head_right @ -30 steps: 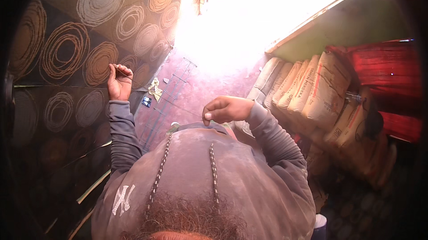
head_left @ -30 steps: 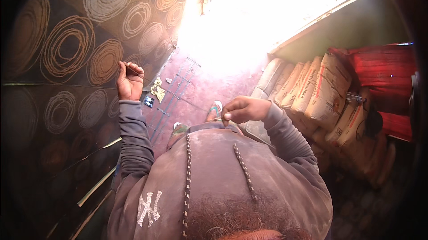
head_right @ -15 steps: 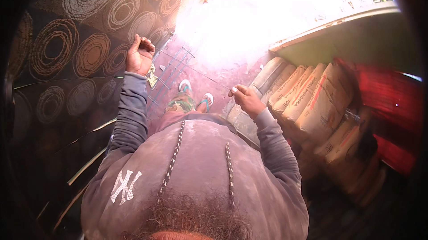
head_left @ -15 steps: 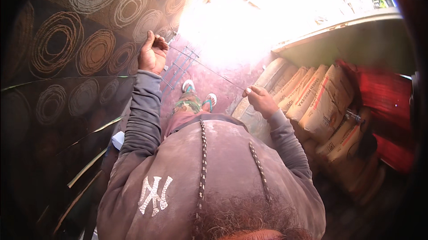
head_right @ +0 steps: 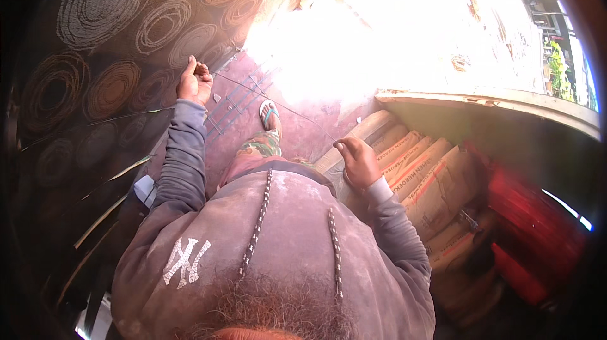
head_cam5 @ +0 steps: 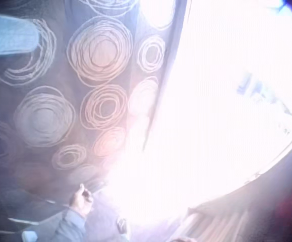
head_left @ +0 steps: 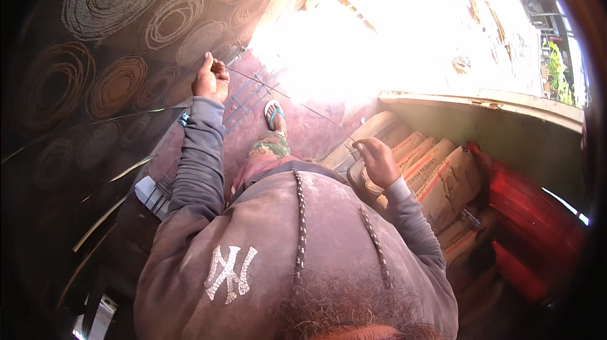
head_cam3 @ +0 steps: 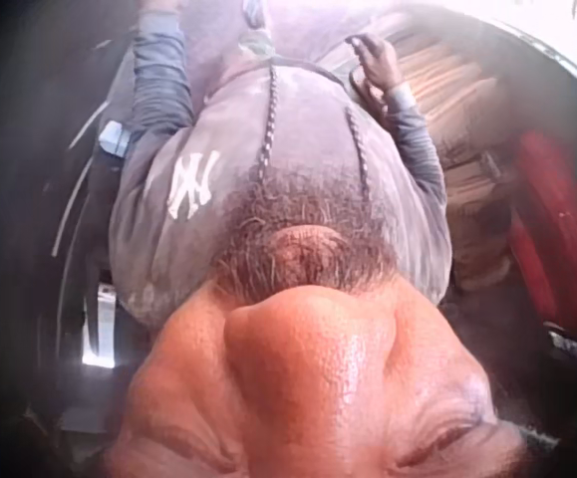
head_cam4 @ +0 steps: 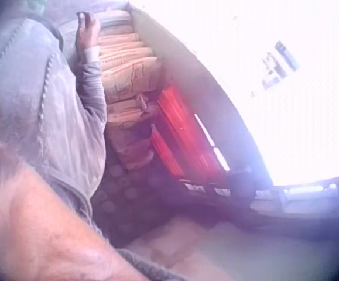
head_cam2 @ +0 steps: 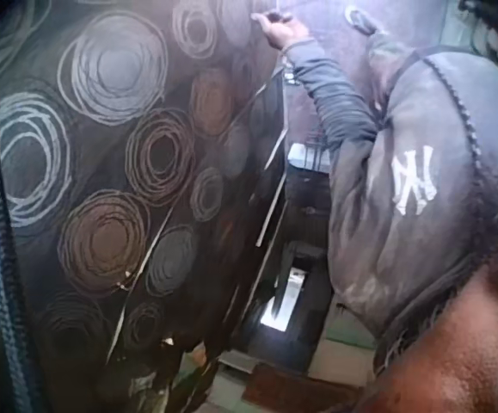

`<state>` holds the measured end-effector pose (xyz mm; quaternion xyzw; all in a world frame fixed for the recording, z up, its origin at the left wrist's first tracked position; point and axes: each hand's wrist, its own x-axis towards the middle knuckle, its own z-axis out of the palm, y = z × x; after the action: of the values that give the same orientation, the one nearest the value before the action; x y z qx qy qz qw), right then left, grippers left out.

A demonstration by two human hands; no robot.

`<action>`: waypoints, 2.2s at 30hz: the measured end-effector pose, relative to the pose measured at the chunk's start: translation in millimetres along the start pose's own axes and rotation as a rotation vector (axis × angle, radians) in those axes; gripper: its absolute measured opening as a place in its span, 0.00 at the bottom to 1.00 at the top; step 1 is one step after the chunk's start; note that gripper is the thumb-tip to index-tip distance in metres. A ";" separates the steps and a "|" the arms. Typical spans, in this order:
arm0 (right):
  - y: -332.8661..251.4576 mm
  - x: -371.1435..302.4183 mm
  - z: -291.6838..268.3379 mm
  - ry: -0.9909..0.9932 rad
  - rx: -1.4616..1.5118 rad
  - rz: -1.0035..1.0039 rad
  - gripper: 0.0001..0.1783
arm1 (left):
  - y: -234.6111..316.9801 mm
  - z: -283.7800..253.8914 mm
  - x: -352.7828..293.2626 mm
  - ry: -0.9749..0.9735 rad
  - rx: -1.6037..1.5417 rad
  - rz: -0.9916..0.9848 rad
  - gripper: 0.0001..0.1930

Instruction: The person ties metal rods together with wire using pliers to assemble a rebar cage.

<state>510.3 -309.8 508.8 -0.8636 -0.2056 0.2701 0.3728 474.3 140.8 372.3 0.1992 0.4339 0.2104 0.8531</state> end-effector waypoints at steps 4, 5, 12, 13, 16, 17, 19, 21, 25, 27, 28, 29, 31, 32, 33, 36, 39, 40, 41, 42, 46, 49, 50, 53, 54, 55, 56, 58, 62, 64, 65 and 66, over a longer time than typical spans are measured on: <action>6.9 31.0 -16.9 0.153 -0.125 -0.138 0.06 | -8.3 25.7 13.1 0.106 -0.047 0.027 0.12; 9.0 38.4 -21.9 0.149 -0.123 -0.143 0.06 | -8.3 36.1 13.3 0.109 -0.048 0.032 0.12; 38.7 80.4 -65.2 0.148 -0.211 -0.308 0.04 | -11.6 67.1 14.3 0.129 0.017 0.132 0.10; 45.1 87.4 -73.8 0.100 -0.179 -0.295 0.04 | -14.9 68.5 14.8 0.089 0.037 0.129 0.10; 60.9 110.2 -107.0 -0.140 -0.148 -0.432 0.08 | -19.4 67.2 14.0 0.100 -0.023 0.143 0.08; 61.6 121.0 -120.6 -0.157 -0.144 -0.455 0.08 | -19.0 65.9 14.5 0.087 -0.010 0.136 0.08; 63.3 137.4 -142.7 -0.376 -0.039 -0.345 0.17 | -30.9 57.4 11.7 0.110 -0.052 0.137 0.07; 77.0 159.5 -156.4 -0.384 -0.040 -0.363 0.23 | -46.4 59.8 8.3 0.157 -0.135 0.145 0.06; 112.1 196.9 -161.8 -0.563 0.224 0.088 0.23 | -77.2 49.2 16.4 0.144 -0.277 0.153 0.07; 126.6 212.0 -148.8 -0.629 0.556 0.375 0.20 | -89.2 46.0 15.9 0.036 -0.309 0.177 0.07; 125.4 218.9 -150.4 -0.683 0.620 0.511 0.19 | -91.5 42.6 16.5 -0.084 -0.337 0.187 0.08; 134.1 225.5 -144.4 -0.691 0.623 0.515 0.19 | -94.2 35.1 24.2 -0.075 -0.333 0.189 0.08; 156.8 238.5 -129.3 -0.929 0.694 0.491 0.19 | -95.4 19.1 39.4 -0.284 -0.381 0.206 0.10; 175.4 248.3 -113.3 -1.018 0.826 0.455 0.19 | -98.9 12.5 52.3 -0.305 -0.380 0.248 0.11; 191.0 257.6 -96.0 -1.024 0.818 0.464 0.19 | -104.8 3.3 62.8 -0.296 -0.388 0.249 0.11; 233.9 289.7 -43.7 -1.112 1.065 0.488 0.19 | -126.5 -32.0 98.1 -0.491 -0.522 0.271 0.11; 283.6 328.1 0.5 -1.001 0.910 0.477 0.18 | -159.1 -66.5 131.0 -0.493 -0.584 0.316 0.10; 301.8 343.8 13.1 -0.964 0.839 0.433 0.17 | -168.9 -81.2 146.0 -0.494 -0.590 0.322 0.10; 315.0 357.2 29.0 -0.932 0.771 0.391 0.17 | -179.2 -100.0 161.4 -0.436 -0.568 0.349 0.10; 327.4 368.3 44.4 -0.889 0.802 0.327 0.16 | -189.2 -118.3 176.7 -0.379 -0.545 0.374 0.10; 363.3 400.7 94.7 -0.914 1.031 0.305 0.15 | -222.3 -180.8 226.4 -0.537 -0.666 0.414 0.10; 401.9 413.4 122.0 -0.926 1.017 0.353 0.13 | -238.8 -195.4 249.8 -0.615 -0.656 0.476 0.10; 410.3 415.3 128.8 -0.937 1.019 0.338 0.11 | -241.3 -200.5 252.9 -0.616 -0.656 0.487 0.10; 425.6 414.4 144.2 -0.898 0.990 0.315 0.09 | -243.0 -211.9 260.9 -0.596 -0.634 0.530 0.10; 424.7 411.7 145.7 -0.867 1.000 0.333 0.07 | -242.1 -215.3 259.9 -0.576 -0.610 0.547 0.11; 422.8 407.9 146.9 -0.873 0.996 0.332 0.07 | -241.6 -218.4 258.5 -0.556 -0.585 0.563 0.11; 418.5 403.7 145.9 -0.843 0.990 0.287 0.08 | -240.1 -218.3 255.9 -0.562 -0.587 0.570 0.11; 412.4 398.9 142.4 -0.807 0.995 0.254 0.08 | -237.0 -215.6 251.5 -0.478 -0.568 0.601 0.11; 426.5 414.2 144.5 -0.771 0.915 0.206 0.09 | -237.2 -209.5 258.2 -0.455 -0.573 0.619 0.11; 441.3 442.0 144.8 -0.818 0.530 0.063 0.12 | -242.5 -202.4 263.0 -0.372 -0.509 0.659 0.11; 438.1 446.9 148.0 -0.819 0.525 0.063 0.12 | -248.8 -192.3 259.7 -0.372 -0.514 0.660 0.11; 430.1 448.9 153.1 -0.513 -0.040 -0.298 0.15 | -256.6 -171.5 248.0 -0.272 -0.351 0.749 0.09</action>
<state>827.0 -252.6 -44.8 -0.7348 -0.4229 0.4175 0.3270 513.4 86.1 -17.9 0.2208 0.1729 0.5477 0.7883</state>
